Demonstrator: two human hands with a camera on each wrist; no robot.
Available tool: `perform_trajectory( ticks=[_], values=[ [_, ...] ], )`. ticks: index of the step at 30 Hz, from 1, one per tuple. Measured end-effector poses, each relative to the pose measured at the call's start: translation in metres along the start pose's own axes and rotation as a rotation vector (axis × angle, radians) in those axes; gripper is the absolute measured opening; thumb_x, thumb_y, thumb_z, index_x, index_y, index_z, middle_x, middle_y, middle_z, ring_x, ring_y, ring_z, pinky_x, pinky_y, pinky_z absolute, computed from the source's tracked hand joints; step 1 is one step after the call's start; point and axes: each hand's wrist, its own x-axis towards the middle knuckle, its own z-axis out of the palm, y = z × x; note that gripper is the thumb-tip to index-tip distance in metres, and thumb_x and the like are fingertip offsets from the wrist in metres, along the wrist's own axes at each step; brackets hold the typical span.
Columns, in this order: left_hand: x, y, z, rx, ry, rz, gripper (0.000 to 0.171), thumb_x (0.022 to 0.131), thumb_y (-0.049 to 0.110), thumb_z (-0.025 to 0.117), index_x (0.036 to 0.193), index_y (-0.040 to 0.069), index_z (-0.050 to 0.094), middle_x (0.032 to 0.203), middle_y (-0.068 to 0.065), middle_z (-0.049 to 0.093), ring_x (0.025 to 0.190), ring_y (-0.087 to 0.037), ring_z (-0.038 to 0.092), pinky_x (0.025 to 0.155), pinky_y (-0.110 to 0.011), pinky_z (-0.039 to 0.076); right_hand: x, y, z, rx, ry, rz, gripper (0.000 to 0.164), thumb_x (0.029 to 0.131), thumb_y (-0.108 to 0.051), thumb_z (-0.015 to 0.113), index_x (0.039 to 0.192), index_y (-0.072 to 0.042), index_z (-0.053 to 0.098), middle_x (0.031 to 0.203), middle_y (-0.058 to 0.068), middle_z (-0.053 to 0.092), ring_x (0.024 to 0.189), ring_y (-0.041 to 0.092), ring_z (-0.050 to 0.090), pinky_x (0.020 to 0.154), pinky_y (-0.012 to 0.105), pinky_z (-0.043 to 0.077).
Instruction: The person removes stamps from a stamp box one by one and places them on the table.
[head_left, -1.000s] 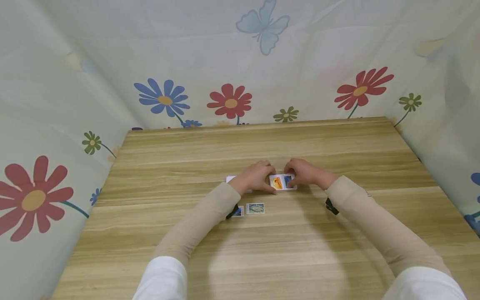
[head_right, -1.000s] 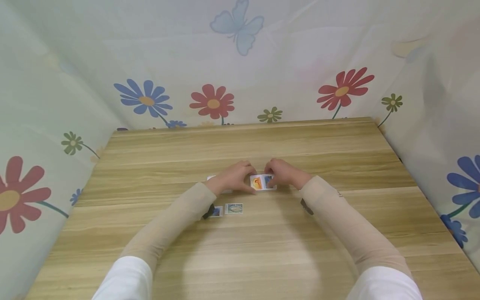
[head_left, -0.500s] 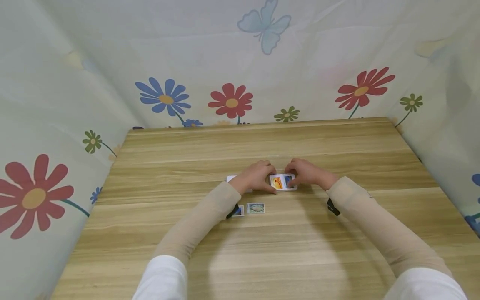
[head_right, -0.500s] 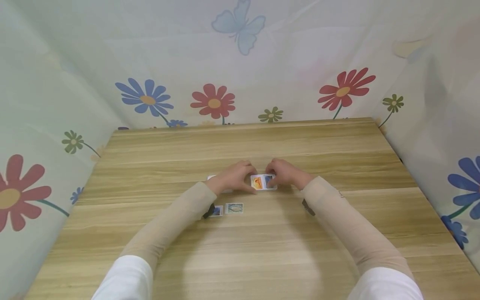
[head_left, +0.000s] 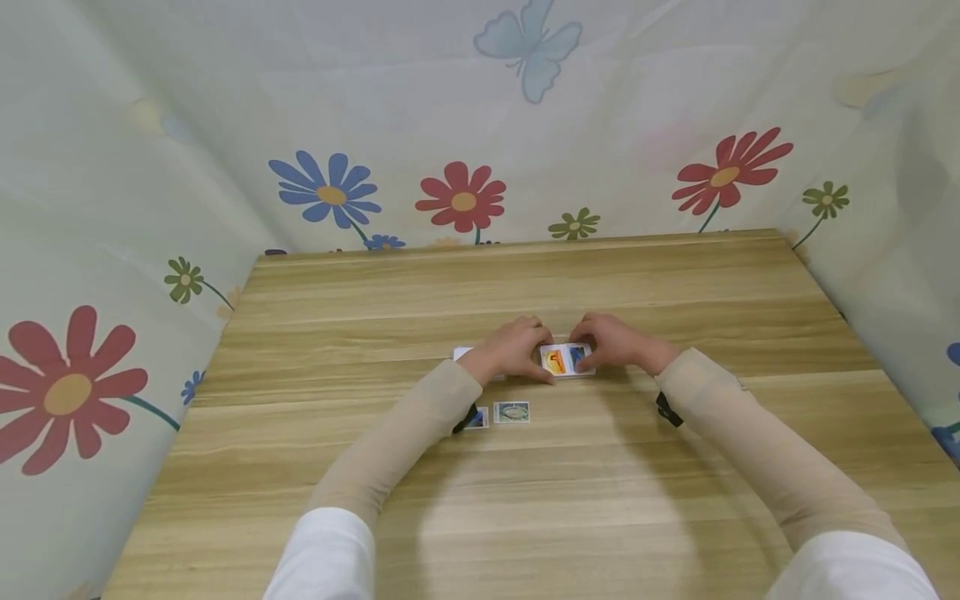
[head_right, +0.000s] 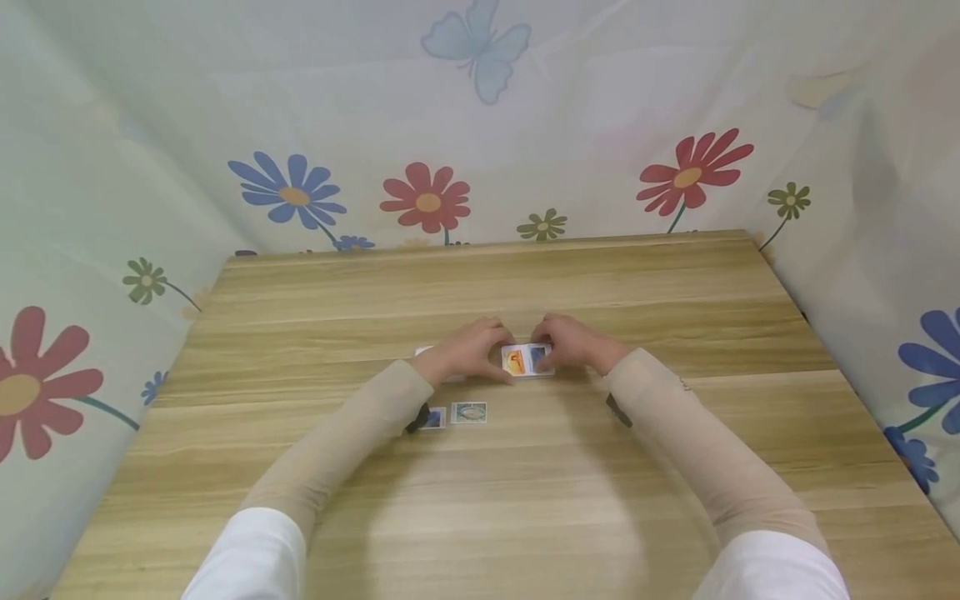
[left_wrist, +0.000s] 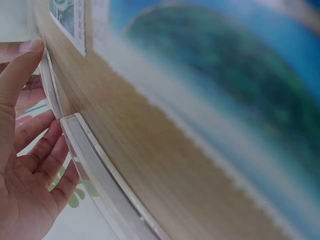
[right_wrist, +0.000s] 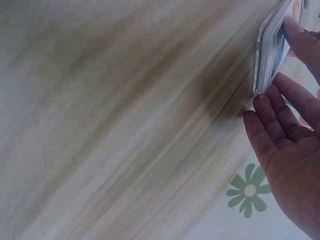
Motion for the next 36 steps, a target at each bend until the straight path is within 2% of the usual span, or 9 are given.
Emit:
perform_trajectory(
  ticks=[14, 28, 36],
  values=[
    [-0.0005, -0.0002, 0.0009, -0.003, -0.007, -0.007, 0.064, 0.074, 0.053, 0.075, 0.120, 0.012, 0.060, 0.117, -0.002, 0.056, 0.105, -0.017, 0.050, 0.093, -0.031, 0.044, 0.0018, -0.0013, -0.0018, 0.015, -0.025, 0.022, 0.037, 0.076, -0.015, 0.080, 0.104, 0.005, 0.066, 0.095, 0.015, 0.060, 0.085, 0.023, 0.053, 0.078, 0.037, 0.045],
    [-0.0006, -0.0010, 0.0038, -0.019, 0.002, -0.016, 0.063, 0.073, 0.053, 0.076, 0.119, 0.012, 0.061, 0.116, -0.002, 0.055, 0.104, -0.016, 0.050, 0.092, -0.031, 0.044, 0.0021, -0.0002, 0.0008, 0.030, 0.004, 0.065, 0.039, 0.074, -0.016, 0.081, 0.103, 0.004, 0.065, 0.093, 0.013, 0.060, 0.083, 0.022, 0.053, 0.076, 0.037, 0.045],
    [0.0005, -0.0010, 0.0022, 0.000, 0.009, -0.003, 0.064, 0.073, 0.054, 0.076, 0.119, 0.012, 0.061, 0.116, -0.002, 0.056, 0.103, -0.016, 0.050, 0.092, -0.030, 0.043, 0.0012, 0.0022, -0.0009, 0.056, 0.062, 0.071, 0.022, 0.076, -0.007, 0.077, 0.093, 0.003, 0.066, 0.084, 0.011, 0.062, 0.075, 0.019, 0.051, 0.069, 0.032, 0.043]
  ],
)
